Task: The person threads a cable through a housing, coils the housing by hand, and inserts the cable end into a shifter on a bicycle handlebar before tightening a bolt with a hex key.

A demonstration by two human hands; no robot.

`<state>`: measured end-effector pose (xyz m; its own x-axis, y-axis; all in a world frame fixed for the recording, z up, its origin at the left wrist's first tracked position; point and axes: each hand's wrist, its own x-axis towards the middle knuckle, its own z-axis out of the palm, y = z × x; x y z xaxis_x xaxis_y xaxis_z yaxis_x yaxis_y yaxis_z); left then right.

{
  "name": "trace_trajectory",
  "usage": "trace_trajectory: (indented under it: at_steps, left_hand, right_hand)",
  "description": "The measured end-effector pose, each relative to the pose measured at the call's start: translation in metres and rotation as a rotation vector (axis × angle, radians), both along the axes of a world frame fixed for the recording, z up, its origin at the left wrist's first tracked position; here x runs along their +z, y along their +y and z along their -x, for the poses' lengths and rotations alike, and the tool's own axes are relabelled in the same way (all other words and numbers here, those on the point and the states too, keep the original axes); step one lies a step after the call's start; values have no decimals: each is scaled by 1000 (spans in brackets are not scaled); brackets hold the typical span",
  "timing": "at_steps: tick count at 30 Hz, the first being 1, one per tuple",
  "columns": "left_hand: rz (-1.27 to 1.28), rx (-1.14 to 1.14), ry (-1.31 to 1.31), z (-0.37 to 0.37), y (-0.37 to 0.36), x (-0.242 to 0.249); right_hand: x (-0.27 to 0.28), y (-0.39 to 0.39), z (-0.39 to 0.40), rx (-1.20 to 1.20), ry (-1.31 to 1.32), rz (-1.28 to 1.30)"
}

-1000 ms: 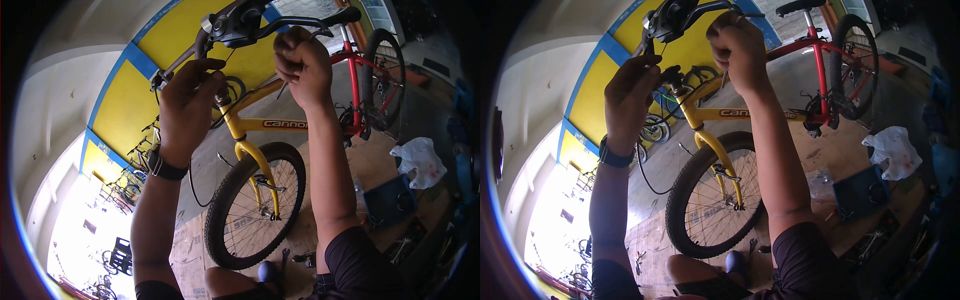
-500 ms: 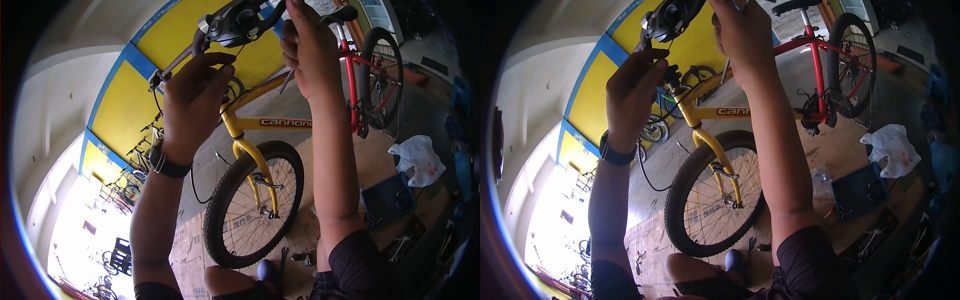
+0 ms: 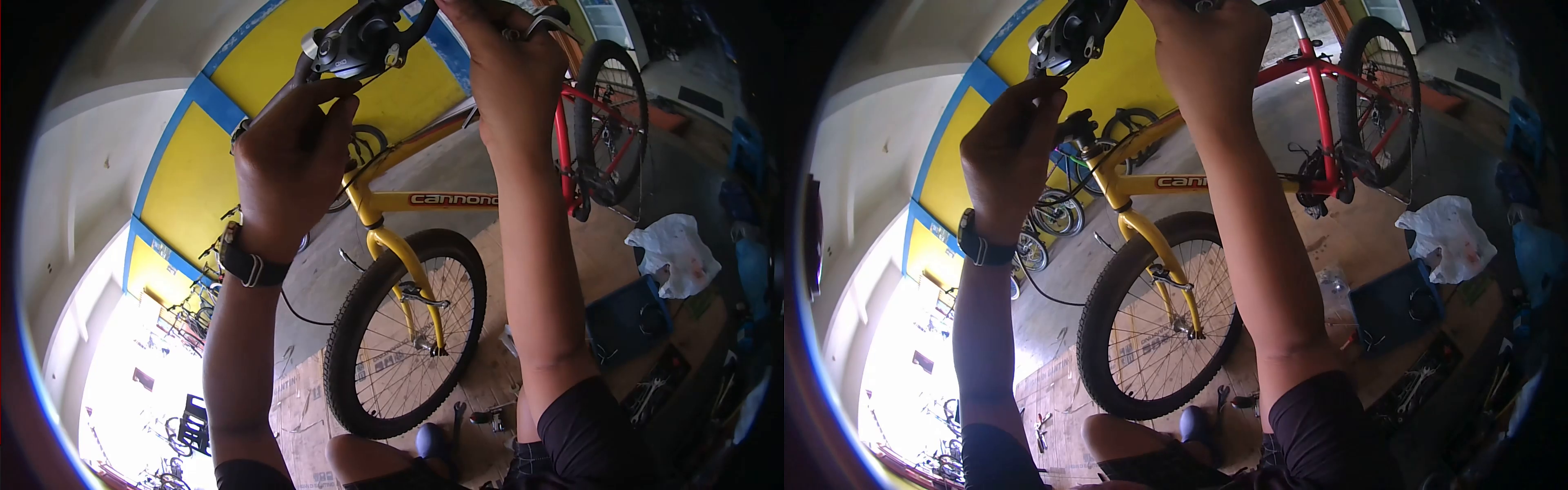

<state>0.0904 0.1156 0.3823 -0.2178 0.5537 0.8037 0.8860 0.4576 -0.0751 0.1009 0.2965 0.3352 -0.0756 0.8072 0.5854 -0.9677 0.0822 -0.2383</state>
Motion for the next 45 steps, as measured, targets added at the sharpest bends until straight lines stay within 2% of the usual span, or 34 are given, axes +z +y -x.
trace_trajectory:
  at_steps: [2,5,8,11,20,21,23,25,26,28,29,30,31,33,34,36,38,39,40,42,43,45]
  left_hand:
    - [19,18,-8,-5,1,4]
    - [45,13,-128,-6,4,14]
    - [-8,41,-340,-8,9,23]
    - [116,22,-274,-2,4,31]
    - [55,188,-315,-12,12,23]
    - [153,68,-134,-6,8,23]
    - [61,44,-256,-9,-4,18]
    - [-69,49,-374,-26,-12,15]
    - [70,82,0,-25,-25,19]
    - [334,142,752,-19,-57,32]
    - [-11,4,189,-30,-70,31]
    - [-143,-62,10,-36,-81,32]
    - [-149,-112,-34,-39,-94,39]
    - [-122,-137,-59,-49,-117,49]
    - [-178,-111,-37,-54,-119,50]
    - [-291,-59,3,-65,-123,53]
    - [-371,-244,-212,-74,-146,68]
    - [-432,-67,-69,-81,-141,65]
    - [-405,-229,-196,-89,-149,72]
    - [-493,111,-19,-111,-142,63]
    - [-471,-268,-259,-106,-174,81]
    - [-520,-209,-248,-110,-213,84]
  right_hand:
    - [0,3,-2,-47,-84,-6]
    - [0,2,1,-48,-78,22]
    - [0,2,2,-36,-52,22]
    - [1,0,-1,-47,-95,38]
    - [1,-5,11,-33,48,57]
    - [1,-8,10,-14,52,77]
    - [2,-15,5,22,60,114]
    - [-12,-13,26,-322,108,92]
    - [-21,-13,39,-497,131,81]
    - [-25,-32,39,-490,385,11]
    - [-27,-42,39,-484,508,-35]
    - [-27,-52,35,-400,563,-175]
    - [-27,-62,30,-312,614,-313]
    - [-28,-88,31,-167,545,-658]
    - [-27,-102,31,-112,421,-862]
    - [-36,-134,15,162,201,-1231]
    - [-43,-162,8,140,0,-1618]
    - [-49,-171,6,161,-43,-1701]
    - [-56,-181,7,183,-86,-1782]
    - [-70,-195,25,160,-222,-1848]
    - [-78,-201,38,114,-312,-1832]
    - [-85,-202,55,25,-479,-1814]
